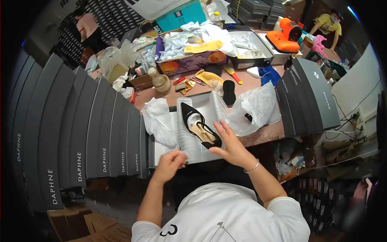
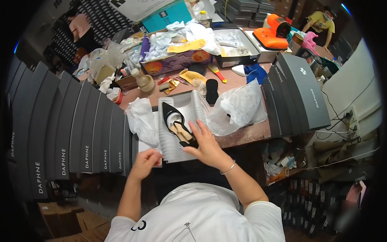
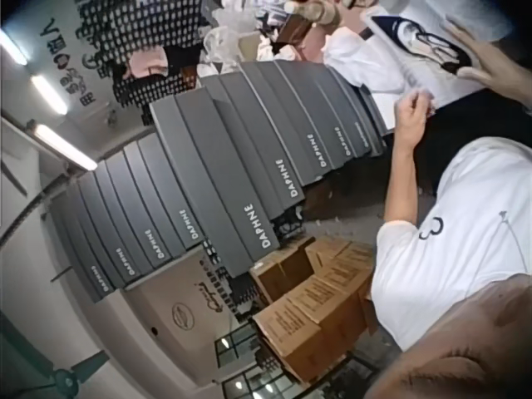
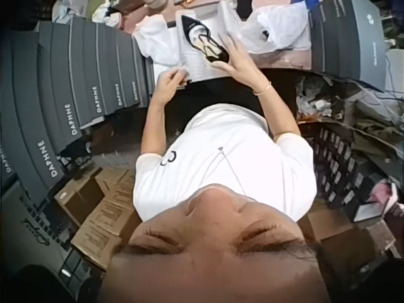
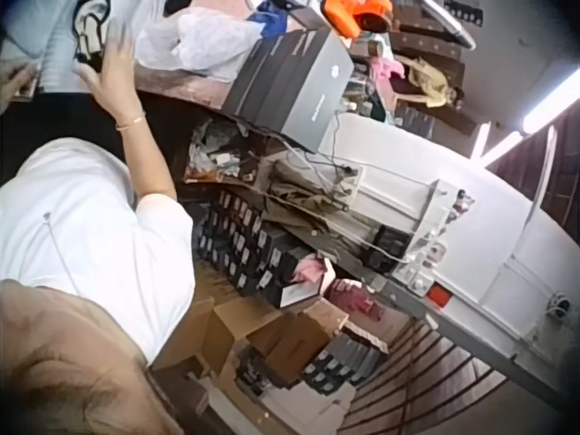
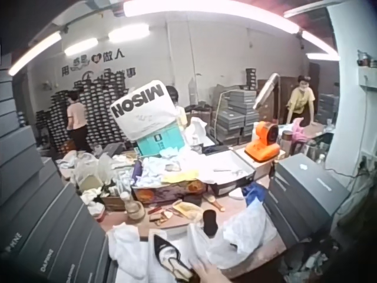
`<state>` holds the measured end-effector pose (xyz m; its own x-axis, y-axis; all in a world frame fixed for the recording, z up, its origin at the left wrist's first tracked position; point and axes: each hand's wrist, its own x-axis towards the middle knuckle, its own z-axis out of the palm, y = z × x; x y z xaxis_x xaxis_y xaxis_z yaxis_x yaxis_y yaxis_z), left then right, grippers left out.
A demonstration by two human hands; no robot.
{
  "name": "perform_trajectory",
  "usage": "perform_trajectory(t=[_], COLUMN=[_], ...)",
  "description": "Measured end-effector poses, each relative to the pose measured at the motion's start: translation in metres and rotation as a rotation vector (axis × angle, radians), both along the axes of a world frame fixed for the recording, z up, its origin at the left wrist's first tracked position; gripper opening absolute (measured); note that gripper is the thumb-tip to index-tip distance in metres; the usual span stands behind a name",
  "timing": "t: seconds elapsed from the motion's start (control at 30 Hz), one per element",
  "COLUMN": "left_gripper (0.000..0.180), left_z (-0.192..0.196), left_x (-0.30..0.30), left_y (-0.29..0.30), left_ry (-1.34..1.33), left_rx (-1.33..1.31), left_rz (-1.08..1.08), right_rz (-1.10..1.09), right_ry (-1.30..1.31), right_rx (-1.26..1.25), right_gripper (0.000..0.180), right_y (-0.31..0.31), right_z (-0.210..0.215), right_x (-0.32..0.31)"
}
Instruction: Packing pairs of high-heeled shoes into boxes with protective tissue paper.
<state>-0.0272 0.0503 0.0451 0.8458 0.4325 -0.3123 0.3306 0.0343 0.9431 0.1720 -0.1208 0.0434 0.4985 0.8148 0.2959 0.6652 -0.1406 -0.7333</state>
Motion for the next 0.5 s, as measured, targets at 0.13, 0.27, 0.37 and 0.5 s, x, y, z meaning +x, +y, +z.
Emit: perform_trajectory(t=[0.13, 0.27, 0.37, 0.5], left_gripper=[0.033, 0.032, 0.033, 0.028], left_z=[-0.024, -0.02, -0.047, -0.041], left_x=[0.03, 0.055, 0.067, 0.065], left_y=[-0.052, -0.09, -0.121, -0.11], left_ry=[-0.099, -0.1, 0.021, -0.031], left_rx=[-0.436, -1.122, -1.172, -0.573], left_rz=[-0.264, -0.3, -0.402, -0.276], right_rz=[0.434, 0.182, 0.083, -0.337], right_ry=[0.118, -0.037, -0.068, -0.146], right_rx=[-0.045, 0.159, -0.029, -0.216], right_gripper=[0.044, 0.023, 0.013, 0.016], right_y=[-0.019, -0.066, -0.106, -0.172], right_z=[0.028, 0.002, -0.002, -0.014], right_x=[-0.02, -0.015, -0.01, 0.025])
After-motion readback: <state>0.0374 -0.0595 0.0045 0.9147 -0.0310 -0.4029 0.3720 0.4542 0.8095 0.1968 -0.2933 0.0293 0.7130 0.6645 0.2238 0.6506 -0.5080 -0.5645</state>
